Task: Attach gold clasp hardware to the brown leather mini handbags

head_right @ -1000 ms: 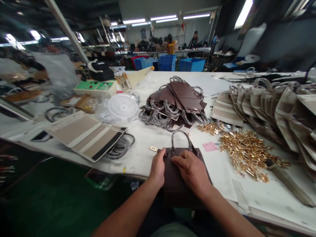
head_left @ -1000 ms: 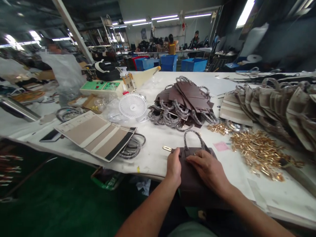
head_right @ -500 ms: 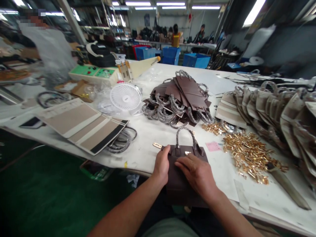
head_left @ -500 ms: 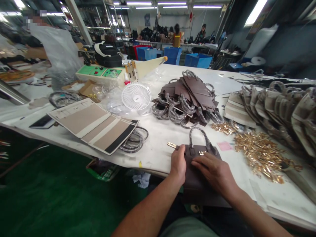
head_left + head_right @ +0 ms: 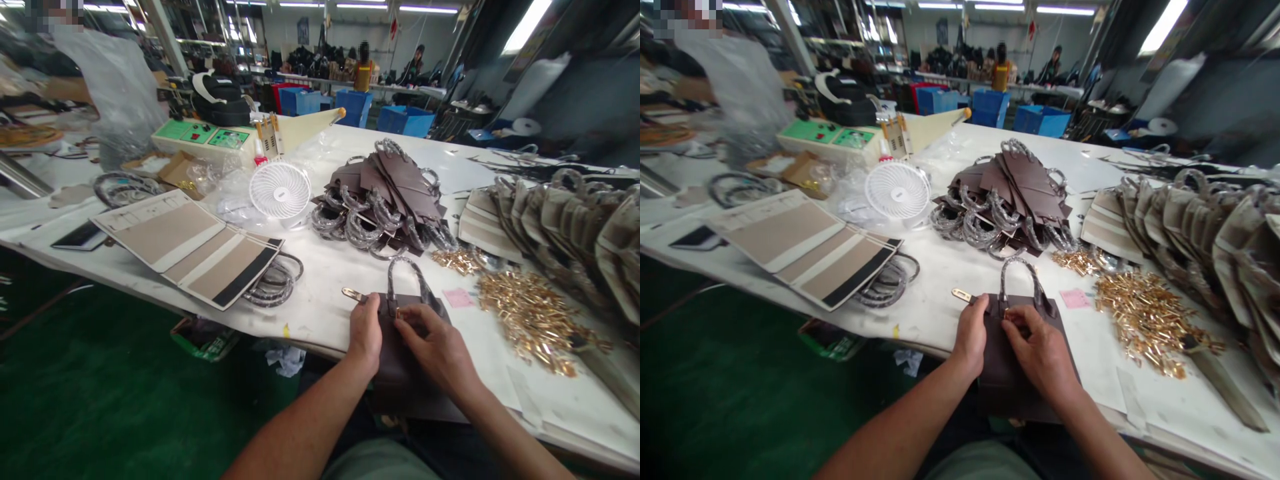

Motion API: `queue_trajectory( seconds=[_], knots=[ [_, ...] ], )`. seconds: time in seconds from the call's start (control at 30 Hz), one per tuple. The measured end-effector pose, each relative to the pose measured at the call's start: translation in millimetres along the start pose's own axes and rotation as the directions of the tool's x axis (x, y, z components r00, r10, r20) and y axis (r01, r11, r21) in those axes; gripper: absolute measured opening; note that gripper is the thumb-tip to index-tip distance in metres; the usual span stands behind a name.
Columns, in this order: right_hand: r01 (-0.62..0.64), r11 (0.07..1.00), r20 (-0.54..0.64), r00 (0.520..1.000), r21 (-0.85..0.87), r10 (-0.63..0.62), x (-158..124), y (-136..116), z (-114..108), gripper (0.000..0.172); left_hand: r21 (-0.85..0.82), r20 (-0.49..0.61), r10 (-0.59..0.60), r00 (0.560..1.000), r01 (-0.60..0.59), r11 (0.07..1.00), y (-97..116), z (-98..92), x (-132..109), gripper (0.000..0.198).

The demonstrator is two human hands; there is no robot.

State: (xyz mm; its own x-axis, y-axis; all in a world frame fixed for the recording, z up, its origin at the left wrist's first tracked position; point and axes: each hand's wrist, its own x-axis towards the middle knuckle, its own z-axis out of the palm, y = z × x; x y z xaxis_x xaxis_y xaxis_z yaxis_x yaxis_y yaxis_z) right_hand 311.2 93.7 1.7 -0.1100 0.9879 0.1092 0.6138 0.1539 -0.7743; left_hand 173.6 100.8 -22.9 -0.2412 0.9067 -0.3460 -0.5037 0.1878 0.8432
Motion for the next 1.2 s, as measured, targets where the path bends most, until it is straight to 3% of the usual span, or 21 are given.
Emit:
queue_trajectory(
  seconds=[0.2, 0.53, 0.73, 1.03, 1.2],
  knots=[
    [-0.023, 1.0, 0.011, 1.0, 0.008, 0.023, 2, -2, 4, 0.037, -0.059, 0.032, 0.011, 0.999, -0.009, 0.998, -5, -1.4, 0, 0.04],
    [0.126, 0.971, 0.054, 0.992, -0.205, -0.117, 3, -7, 9, 0.031, -0.081, 0.038, 0.008, 0.999, -0.005, 0.997, -4, -2.4, -2, 0.039],
    [0.058, 0.982, 0.055, 0.997, -0.18, -0.049, 4, -7, 9, 0.03, 0.025, 0.107, 0.147, 0.983, -0.15, 0.988, -9, -4.8, 0, 0.035],
    [0.113, 0.98, 0.25, 0.966, -0.162, -0.07, 21, -15, -2, 0.023, 0.013, 0.141, 0.173, 0.975, -0.176, 0.984, -4, -2.9, -4, 0.038],
    [0.099, 0.985, 0.227, 0.972, -0.141, -0.065, 22, -13, 5, 0.017, 0.063, 0.129, 0.203, 0.971, -0.212, 0.975, 1, -2.2, -9, 0.037]
  ],
)
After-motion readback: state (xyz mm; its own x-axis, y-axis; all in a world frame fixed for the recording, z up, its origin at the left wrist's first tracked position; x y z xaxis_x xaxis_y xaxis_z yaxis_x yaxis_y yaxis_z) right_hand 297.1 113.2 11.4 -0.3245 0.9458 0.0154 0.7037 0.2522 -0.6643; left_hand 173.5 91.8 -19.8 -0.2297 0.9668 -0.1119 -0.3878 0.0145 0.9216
